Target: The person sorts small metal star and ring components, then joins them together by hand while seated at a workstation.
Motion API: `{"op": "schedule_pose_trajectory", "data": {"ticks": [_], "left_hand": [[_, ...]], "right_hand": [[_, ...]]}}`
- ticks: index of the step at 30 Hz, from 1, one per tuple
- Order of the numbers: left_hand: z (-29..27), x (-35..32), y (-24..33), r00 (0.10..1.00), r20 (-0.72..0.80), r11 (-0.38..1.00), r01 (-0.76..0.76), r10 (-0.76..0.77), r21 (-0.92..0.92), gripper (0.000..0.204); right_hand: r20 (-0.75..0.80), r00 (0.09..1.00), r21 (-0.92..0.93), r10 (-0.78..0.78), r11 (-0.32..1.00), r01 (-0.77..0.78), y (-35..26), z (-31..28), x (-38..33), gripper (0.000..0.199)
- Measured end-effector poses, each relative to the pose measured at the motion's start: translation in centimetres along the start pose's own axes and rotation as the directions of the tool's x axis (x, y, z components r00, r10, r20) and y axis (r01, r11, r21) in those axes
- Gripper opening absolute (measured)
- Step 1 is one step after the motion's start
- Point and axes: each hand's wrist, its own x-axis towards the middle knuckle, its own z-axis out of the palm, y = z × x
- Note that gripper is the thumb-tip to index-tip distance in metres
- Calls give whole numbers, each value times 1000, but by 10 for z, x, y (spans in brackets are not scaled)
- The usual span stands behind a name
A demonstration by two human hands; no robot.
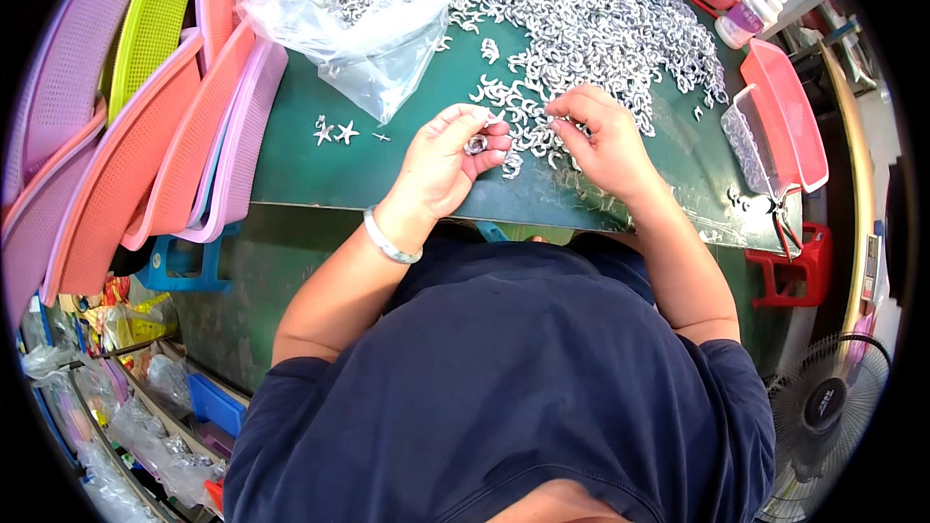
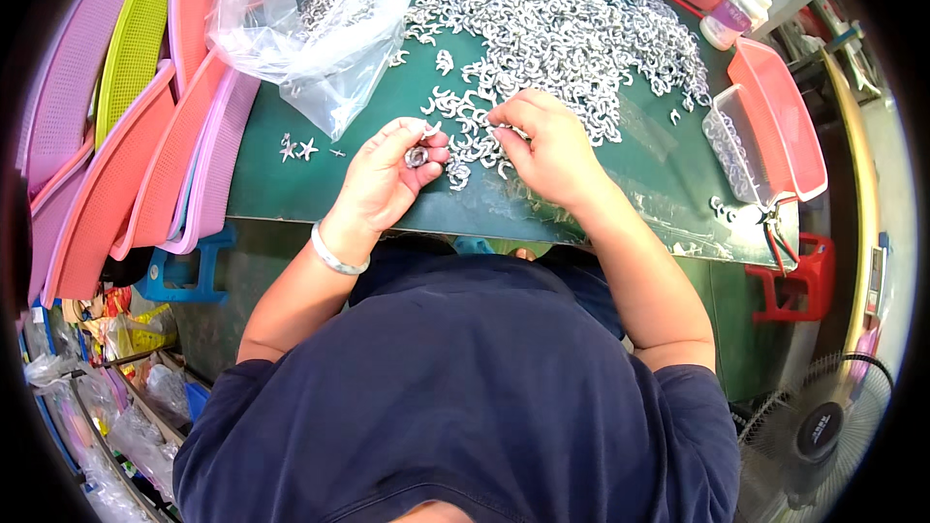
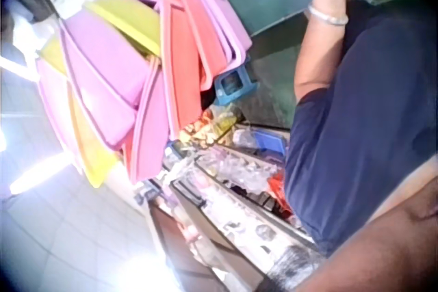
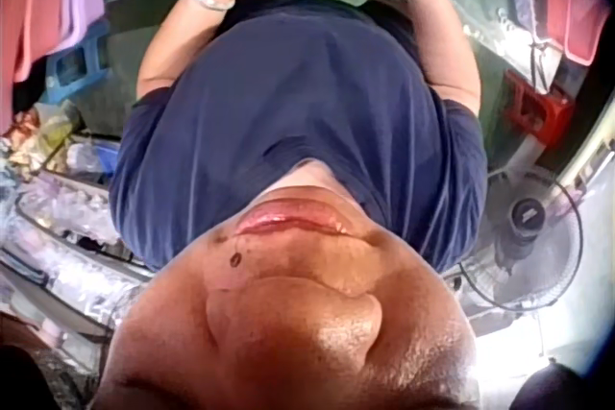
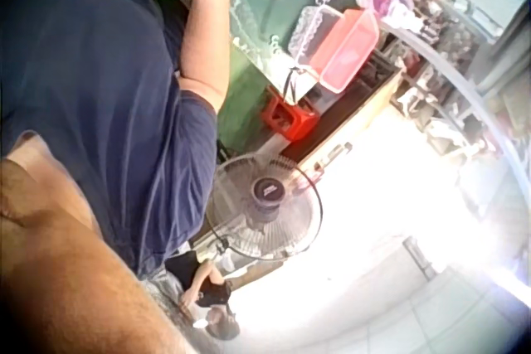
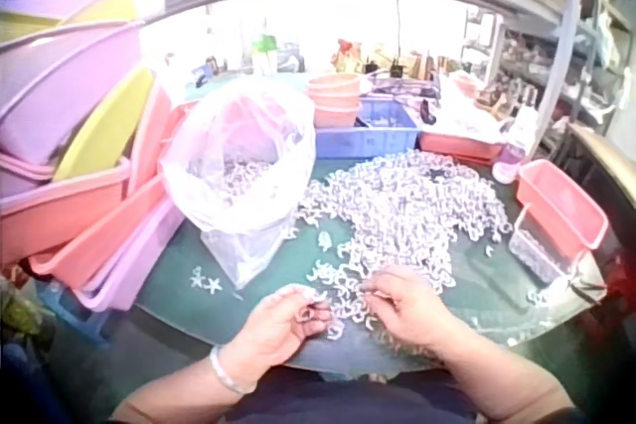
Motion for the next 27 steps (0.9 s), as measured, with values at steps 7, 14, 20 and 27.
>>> {"op": "schedule_pose_trajectory", "data": {"ticks": [7,14,20,27], "left_hand": [[-3,-3,-7,996,-4,988,-91,92,124,10],[-3,-3,-10,981,-8,960,-190,196,207,8],[-4,-5,-12,964,33,911,-260,264,321,8],[0,-8,-15,969,46,926,-245,242,288,6]], "right_hand": [[59,995,-175,-80,980,90,2,4,-10,12],[111,991,-239,-79,965,104,1,11,-12,15],[26,998,-29,-60,998,60,-8,15,0,14],[-3,993,104,-118,988,118,-20,26,15,8]]}}
